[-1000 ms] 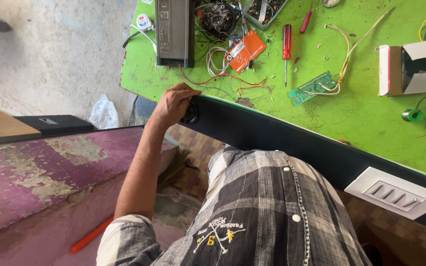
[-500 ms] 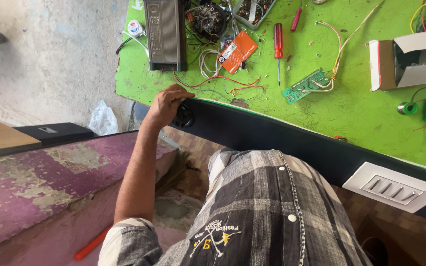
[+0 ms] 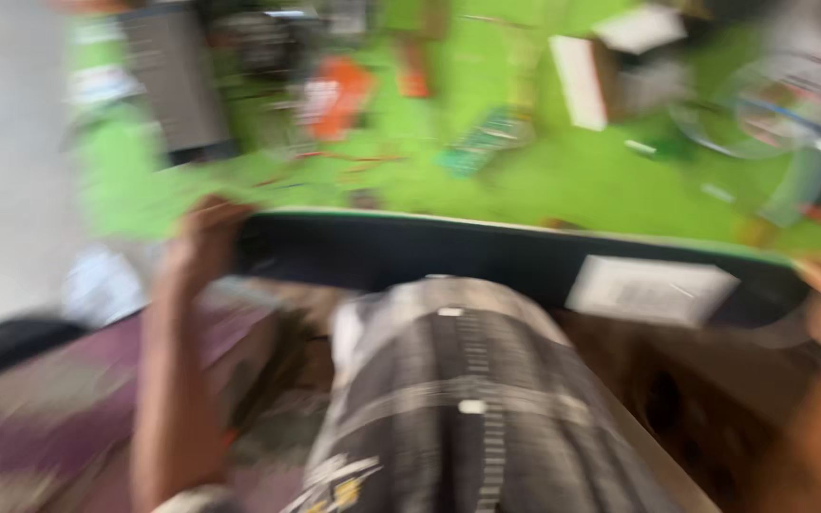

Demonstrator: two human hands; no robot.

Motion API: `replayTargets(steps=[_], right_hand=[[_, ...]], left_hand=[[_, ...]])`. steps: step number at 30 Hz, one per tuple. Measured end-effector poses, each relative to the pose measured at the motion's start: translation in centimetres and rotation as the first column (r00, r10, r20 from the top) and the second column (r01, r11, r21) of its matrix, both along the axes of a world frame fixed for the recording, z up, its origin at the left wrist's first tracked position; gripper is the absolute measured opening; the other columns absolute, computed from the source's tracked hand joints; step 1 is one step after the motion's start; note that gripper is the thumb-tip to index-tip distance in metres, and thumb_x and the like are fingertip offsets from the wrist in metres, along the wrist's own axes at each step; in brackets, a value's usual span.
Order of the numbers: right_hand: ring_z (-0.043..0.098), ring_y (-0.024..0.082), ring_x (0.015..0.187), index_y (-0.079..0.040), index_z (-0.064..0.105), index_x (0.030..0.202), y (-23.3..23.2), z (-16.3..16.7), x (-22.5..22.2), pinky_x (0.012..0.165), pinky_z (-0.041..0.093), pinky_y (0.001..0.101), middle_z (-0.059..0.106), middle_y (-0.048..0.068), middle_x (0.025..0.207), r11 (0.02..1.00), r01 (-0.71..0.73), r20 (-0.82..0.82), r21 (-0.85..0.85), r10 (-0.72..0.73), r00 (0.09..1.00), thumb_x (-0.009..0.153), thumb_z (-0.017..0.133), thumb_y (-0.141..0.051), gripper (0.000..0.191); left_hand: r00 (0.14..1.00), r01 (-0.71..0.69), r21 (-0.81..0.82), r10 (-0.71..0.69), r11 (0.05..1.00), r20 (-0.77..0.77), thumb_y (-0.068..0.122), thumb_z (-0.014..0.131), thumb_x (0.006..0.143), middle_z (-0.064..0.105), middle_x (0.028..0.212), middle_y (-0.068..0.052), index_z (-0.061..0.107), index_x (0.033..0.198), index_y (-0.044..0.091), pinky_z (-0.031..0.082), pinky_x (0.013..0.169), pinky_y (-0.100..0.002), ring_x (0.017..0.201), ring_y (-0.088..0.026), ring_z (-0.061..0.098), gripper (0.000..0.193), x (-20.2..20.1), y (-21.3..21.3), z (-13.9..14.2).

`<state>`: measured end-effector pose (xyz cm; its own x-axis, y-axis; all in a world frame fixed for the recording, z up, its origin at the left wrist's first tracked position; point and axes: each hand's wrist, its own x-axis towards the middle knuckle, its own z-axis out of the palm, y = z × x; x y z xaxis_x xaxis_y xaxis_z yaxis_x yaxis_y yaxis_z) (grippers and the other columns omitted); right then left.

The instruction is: The person applies glue from a small bottle to the edge of a black speaker enclosure and presses a green foam strip along the glued edge. They repeat this process along the enclosure's perimeter, occasionally picking up and repositioning the foam strip.

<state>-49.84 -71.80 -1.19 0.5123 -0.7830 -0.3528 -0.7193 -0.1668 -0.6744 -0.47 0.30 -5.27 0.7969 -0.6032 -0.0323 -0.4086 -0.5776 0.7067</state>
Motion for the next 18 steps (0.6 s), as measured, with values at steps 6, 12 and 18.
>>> replayTargets(steps=[6, 12, 18], right_hand=[[0.062, 0.010, 0.093, 0.001, 0.073, 0.112, -3.9, -0.6, -0.9, 0.087, 0.049, 0.0253, 0.071, 0.001, 0.100, 0.983, -0.185, 0.175, 0.014, 0.180, 0.968, 0.099, 0.063, -0.011, 0.020], [0.059, 0.006, 0.088, 0.003, 0.075, 0.112, -3.5, 0.1, -0.8, 0.081, 0.048, 0.0224, 0.071, 0.000, 0.097, 0.994, -0.095, 0.233, 0.062, 0.078, 0.969, 0.100, 0.061, -0.004, 0.020], [0.065, 0.005, 0.088, 0.002, 0.073, 0.111, -4.3, -1.3, -1.9, 0.080, 0.052, 0.0210, 0.074, 0.000, 0.099, 0.989, -0.064, 0.282, 0.136, 0.023, 0.959, 0.095, 0.055, 0.000, 0.024]], left_hand=[[0.981, 0.192, 0.047, -0.192, 0.980, 0.009, 0.002, 0.052, 0.117, 0.070, 0.122, -0.016, 0.066, 0.132, 0.003, 0.050, 0.106, -0.029, 0.110, -0.024, 0.065, 0.021, 0.0, -0.3, -2.6], [0.973, 0.162, -0.090, -0.174, 0.983, -0.149, 0.004, 0.047, 0.123, 0.062, 0.115, -0.014, 0.065, 0.129, 0.001, 0.047, 0.103, -0.028, 0.105, -0.020, 0.060, 0.019, -0.2, -1.0, -3.4], [0.988, 0.119, -0.073, -0.125, 0.990, -0.090, 0.003, 0.055, 0.121, 0.061, 0.114, -0.011, 0.069, 0.129, 0.008, 0.045, 0.102, -0.025, 0.105, -0.016, 0.057, 0.016, -0.6, -0.6, -3.7]])
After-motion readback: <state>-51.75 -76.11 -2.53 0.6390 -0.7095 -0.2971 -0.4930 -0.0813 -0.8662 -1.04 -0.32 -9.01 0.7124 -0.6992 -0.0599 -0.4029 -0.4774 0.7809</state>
